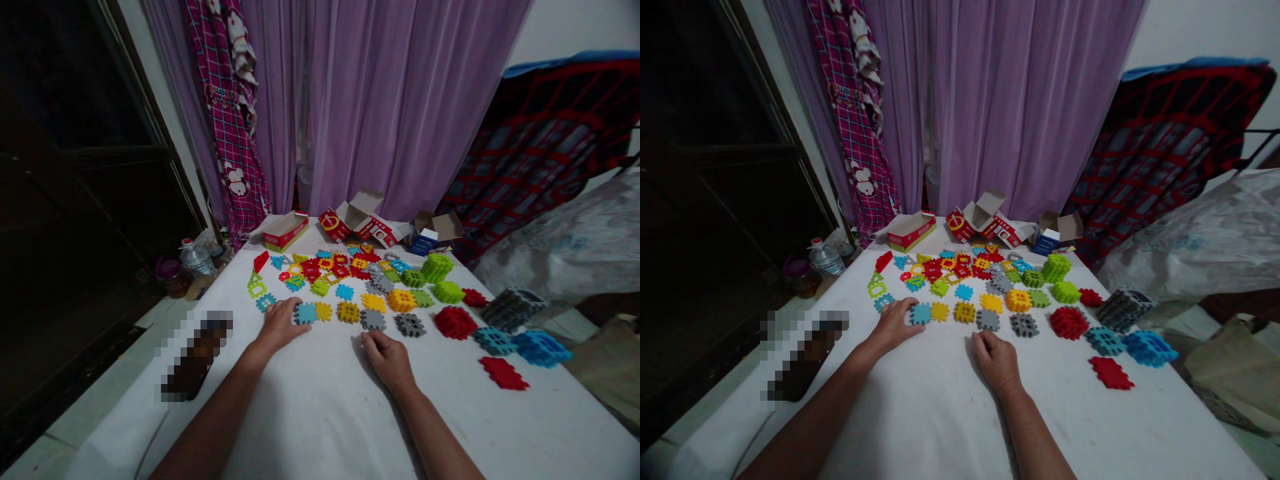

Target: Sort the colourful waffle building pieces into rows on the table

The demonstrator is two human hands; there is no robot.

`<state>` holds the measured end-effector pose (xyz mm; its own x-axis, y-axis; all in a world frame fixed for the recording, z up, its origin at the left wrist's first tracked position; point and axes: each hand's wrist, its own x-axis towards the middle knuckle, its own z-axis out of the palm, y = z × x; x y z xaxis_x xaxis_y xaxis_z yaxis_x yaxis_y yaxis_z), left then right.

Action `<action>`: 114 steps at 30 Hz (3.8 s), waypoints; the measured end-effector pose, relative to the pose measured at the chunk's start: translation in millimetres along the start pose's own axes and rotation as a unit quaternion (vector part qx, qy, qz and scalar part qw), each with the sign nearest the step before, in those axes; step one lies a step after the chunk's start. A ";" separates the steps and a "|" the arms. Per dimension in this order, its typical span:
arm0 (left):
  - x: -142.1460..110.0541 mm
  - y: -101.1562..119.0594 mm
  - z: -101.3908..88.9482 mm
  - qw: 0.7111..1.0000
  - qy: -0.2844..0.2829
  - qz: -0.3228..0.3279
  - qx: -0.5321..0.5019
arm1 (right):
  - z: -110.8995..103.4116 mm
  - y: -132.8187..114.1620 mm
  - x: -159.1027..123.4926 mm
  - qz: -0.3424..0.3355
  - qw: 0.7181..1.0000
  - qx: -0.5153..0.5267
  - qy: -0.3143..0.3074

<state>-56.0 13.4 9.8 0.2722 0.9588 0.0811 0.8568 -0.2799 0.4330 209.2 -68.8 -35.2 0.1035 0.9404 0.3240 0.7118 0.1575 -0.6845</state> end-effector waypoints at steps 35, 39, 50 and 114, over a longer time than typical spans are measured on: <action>3.2 55.0 22.7 0.992 0.009 0.122 -0.025 | -1.6 -11.4 0.1 0.034 0.997 0.059 0.041; 4.0 62.0 29.0 0.989 0.003 0.144 -0.026 | -2.6 -10.4 0.2 0.041 0.992 0.091 0.074; 7.0 75.7 33.4 0.983 0.007 0.183 -0.031 | -2.7 -12.0 0.5 0.055 0.981 0.165 0.092; 86.7 -31.3 -31.1 0.994 0.087 -0.064 -0.001 | -6.9 5.9 -3.4 -0.007 0.999 0.030 0.024</action>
<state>-72.8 106.8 31.2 0.0807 0.9807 0.1783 0.8786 -0.1545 0.4519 217.8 -73.1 -35.8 0.1277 0.9225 0.3644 0.6706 0.1903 -0.7170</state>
